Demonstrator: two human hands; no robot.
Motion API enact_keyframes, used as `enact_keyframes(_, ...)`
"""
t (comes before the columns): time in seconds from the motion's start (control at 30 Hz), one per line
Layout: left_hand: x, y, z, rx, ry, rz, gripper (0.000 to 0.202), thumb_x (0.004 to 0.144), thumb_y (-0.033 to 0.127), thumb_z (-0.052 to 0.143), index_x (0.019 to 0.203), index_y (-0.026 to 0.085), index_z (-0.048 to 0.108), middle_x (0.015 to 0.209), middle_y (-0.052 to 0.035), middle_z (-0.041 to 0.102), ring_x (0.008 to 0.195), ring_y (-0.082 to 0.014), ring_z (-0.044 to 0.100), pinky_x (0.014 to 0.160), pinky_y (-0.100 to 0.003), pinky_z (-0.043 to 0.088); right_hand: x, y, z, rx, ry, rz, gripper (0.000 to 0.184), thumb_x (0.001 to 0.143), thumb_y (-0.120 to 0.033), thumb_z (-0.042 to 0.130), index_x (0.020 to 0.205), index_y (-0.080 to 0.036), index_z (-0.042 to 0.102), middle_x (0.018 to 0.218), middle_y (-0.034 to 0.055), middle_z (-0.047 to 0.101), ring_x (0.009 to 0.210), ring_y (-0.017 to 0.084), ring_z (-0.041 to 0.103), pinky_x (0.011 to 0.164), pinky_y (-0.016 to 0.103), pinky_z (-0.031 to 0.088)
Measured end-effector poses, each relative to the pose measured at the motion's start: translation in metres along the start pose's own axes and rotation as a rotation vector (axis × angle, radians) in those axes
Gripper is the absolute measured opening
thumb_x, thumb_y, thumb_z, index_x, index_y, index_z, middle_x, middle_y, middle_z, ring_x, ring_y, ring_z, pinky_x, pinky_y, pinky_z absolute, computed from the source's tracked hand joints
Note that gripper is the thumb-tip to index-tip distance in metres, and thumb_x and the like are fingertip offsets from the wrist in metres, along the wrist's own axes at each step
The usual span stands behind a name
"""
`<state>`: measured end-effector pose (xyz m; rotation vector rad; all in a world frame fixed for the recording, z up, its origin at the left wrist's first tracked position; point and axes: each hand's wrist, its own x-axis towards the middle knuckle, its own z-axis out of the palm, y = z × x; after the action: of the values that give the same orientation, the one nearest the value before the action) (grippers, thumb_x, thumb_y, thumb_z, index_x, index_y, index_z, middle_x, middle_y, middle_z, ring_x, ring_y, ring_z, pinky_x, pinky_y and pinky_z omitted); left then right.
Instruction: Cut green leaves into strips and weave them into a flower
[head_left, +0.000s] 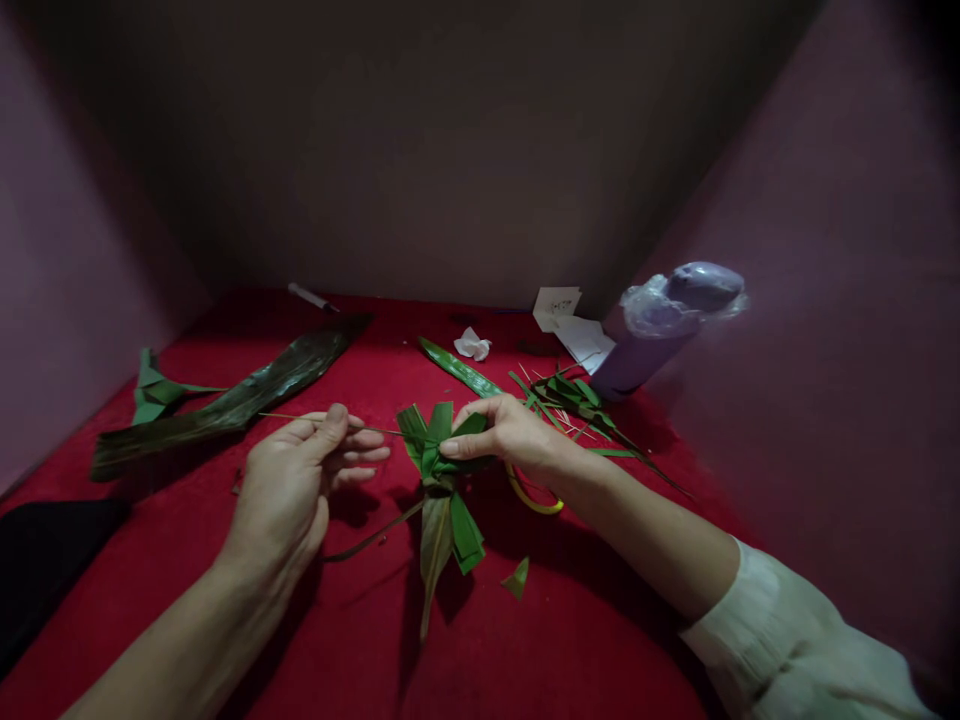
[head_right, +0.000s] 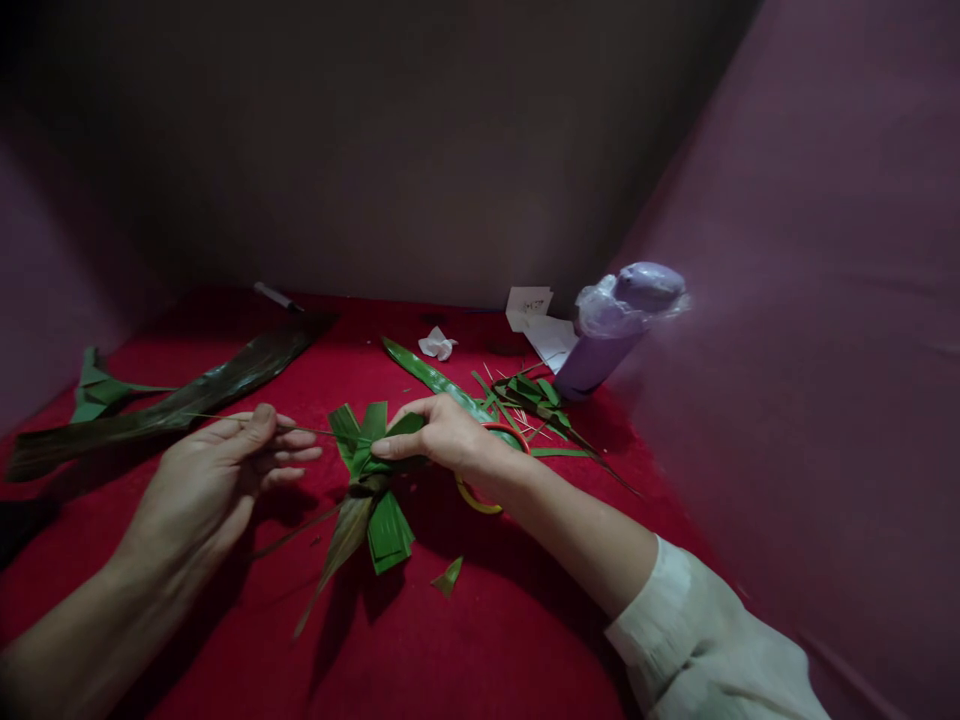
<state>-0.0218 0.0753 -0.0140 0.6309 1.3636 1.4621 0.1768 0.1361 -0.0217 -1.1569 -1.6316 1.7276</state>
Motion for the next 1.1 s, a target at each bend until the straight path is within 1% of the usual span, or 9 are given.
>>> enact_keyframes(0.13,0.0017,0.0021,-0.0027,0.000,0.007,0.011,0.013,0.077,0.023,0.060,0.071,0.012,0.061,0.061,-0.0056,0.069,0.052,-0.0142,0.064,0.043,-0.018,0.050,0.0020,-0.0004,-0.0012,0.010,0.001,0.000,0.028,0.055,-0.036,0.080,0.065,-0.018,0.062,0.061,-0.0012,0.063,0.055,0.014,0.058,0.058,0.028,0.045)
enact_keyframes(0.3,0.0021,0.0036,-0.0028,0.003,0.052,0.027,0.011,0.077,0.018,0.058,0.069,0.012,0.061,0.060,-0.0059,0.069,0.051,-0.0144,0.064,0.043,-0.018,0.051,0.0022,-0.0026,-0.0021,0.031,0.003,-0.014,0.025,0.056,-0.032,0.081,0.064,-0.016,0.063,0.057,-0.0014,0.061,0.053,0.012,0.056,0.057,0.028,0.044)
enact_keyframes(0.53,0.0030,0.0064,-0.0031,-0.010,0.082,0.032,0.013,0.079,0.017,0.055,0.068,0.012,0.061,0.059,-0.0054,0.067,0.051,-0.0138,0.064,0.042,-0.018,0.051,0.0008,-0.0070,-0.0013,0.044,0.008,-0.004,0.022,0.056,-0.028,0.080,0.062,-0.016,0.062,0.056,-0.0014,0.060,0.053,0.012,0.056,0.058,0.028,0.043)
enact_keyframes(0.7,0.0036,0.0058,-0.0053,-0.022,0.077,0.042,0.011,0.077,0.016,0.057,0.067,0.013,0.061,0.060,-0.0046,0.067,0.053,-0.0144,0.064,0.042,-0.019,0.051,0.0010,-0.0059,-0.0015,0.018,0.020,-0.009,0.023,0.057,-0.030,0.080,0.064,-0.017,0.063,0.057,-0.0011,0.061,0.054,0.012,0.056,0.059,0.029,0.045)
enact_keyframes(0.9,0.0026,0.0058,-0.0046,-0.034,0.082,0.055,0.011,0.076,0.017,0.058,0.067,0.013,0.061,0.058,-0.0039,0.066,0.054,-0.0148,0.064,0.042,-0.019,0.052,0.0002,-0.0028,-0.0022,0.035,-0.019,0.006,0.025,0.058,-0.034,0.079,0.066,-0.016,0.063,0.064,0.0012,0.065,0.059,0.015,0.060,0.061,0.030,0.047)
enact_keyframes(1.1,0.0014,0.0070,-0.0041,-0.043,0.089,0.051,0.011,0.076,0.020,0.060,0.067,0.013,0.061,0.059,-0.0038,0.066,0.053,-0.0137,0.064,0.042,-0.017,0.051,0.0020,0.0009,-0.0019,0.027,0.010,0.004,0.028,0.056,-0.036,0.081,0.067,-0.017,0.063,0.064,0.0006,0.064,0.059,0.015,0.060,0.060,0.030,0.045)
